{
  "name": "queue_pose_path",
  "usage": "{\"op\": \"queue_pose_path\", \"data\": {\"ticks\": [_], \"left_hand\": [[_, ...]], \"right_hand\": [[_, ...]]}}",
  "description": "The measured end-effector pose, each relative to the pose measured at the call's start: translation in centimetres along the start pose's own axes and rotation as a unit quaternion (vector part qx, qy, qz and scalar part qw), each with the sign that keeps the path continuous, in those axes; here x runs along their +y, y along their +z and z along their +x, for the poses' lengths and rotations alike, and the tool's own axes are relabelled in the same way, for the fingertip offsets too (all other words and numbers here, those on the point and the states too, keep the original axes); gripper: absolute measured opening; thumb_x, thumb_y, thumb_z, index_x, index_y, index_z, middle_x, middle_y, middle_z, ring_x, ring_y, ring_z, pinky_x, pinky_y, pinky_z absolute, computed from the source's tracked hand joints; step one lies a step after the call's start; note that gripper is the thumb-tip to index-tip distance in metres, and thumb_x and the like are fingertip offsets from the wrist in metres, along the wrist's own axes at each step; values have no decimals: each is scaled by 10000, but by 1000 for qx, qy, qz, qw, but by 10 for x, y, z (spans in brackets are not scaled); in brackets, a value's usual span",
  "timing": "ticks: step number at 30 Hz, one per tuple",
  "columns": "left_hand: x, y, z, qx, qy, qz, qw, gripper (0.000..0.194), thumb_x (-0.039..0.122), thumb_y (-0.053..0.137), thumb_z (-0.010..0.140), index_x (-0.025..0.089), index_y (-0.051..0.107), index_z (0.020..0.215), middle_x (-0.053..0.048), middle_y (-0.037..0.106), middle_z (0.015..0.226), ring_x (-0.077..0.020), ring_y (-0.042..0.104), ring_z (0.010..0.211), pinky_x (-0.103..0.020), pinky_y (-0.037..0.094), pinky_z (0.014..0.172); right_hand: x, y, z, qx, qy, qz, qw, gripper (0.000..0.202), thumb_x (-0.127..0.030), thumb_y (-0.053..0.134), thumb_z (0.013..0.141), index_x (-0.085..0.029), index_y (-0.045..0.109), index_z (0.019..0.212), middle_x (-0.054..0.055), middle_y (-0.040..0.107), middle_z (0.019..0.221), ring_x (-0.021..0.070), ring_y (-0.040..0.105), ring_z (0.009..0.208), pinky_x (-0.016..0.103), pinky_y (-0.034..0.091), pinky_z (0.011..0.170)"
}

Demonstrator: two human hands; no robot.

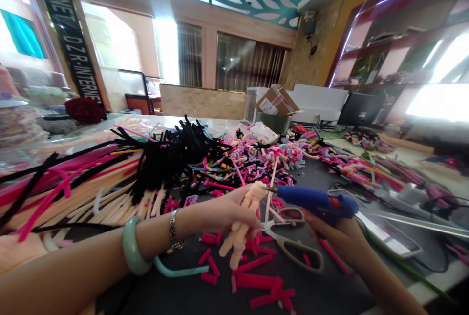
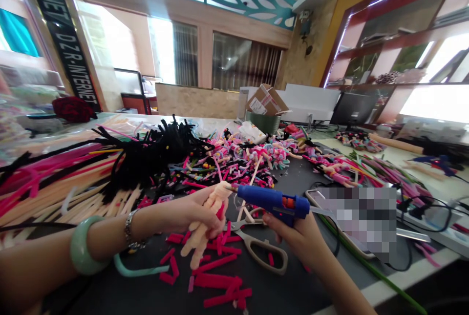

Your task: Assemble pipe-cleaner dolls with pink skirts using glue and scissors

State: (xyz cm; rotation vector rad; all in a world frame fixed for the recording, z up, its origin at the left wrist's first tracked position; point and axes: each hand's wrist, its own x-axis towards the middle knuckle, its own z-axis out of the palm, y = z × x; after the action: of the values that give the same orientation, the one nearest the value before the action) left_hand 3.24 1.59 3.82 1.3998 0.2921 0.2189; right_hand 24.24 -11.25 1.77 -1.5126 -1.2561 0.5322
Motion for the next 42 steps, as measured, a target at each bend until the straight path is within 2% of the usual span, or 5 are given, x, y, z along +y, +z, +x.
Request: {"op": "queue_pose_path", "data": {"ticks": [8, 16, 22, 27, 42], "left_hand": [[-4, -8, 3, -23, 4, -43, 999, 263, 115, 675, 691, 142, 530, 908, -66, 715, 786, -113, 657, 611, -194, 526, 552], [-9, -8, 6, -44, 47, -38, 997, 201, 127, 696, 750, 124, 574, 909, -108, 728, 906, -159, 702, 813, -214, 527, 677], [-11, -15, 8, -85, 74, -45, 993, 300, 155, 665, 816, 141, 536, 1086, -135, 693, 1041, -179, 684, 920, -249, 524, 748], [-12, -17, 8, -50, 77, -51, 994, 373, 214, 661, 836, 140, 517, 1171, -158, 633, 1141, -230, 650, 1015, -352, 506, 860], [-13, -16, 11, -29, 90, -99, 991, 310, 203, 687, 806, 122, 586, 1087, -117, 669, 1003, -209, 696, 891, -329, 547, 809]], "right_hand": [[-1, 1, 0, 6, 9, 45, 999, 334, -473, 729, 674, -175, 587, 626, -34, 510, 453, 104, 462, 429, 249, 387, 464], [-5, 2, 0, -2, -16, 85, 996, 319, -464, 721, 702, -155, 656, 749, -29, 536, 498, 103, 472, 414, 249, 409, 436], [0, 0, 1, 5, -12, 93, 996, 334, -473, 731, 693, -152, 639, 713, -7, 574, 541, 103, 485, 425, 254, 393, 447], [2, 0, 0, 22, 12, 76, 997, 358, -494, 750, 659, -152, 644, 688, -11, 562, 500, 110, 485, 428, 257, 390, 454], [3, -2, 3, 12, 23, 22, 999, 296, -478, 688, 706, -191, 618, 690, -31, 531, 418, 136, 484, 425, 288, 392, 502]]}}
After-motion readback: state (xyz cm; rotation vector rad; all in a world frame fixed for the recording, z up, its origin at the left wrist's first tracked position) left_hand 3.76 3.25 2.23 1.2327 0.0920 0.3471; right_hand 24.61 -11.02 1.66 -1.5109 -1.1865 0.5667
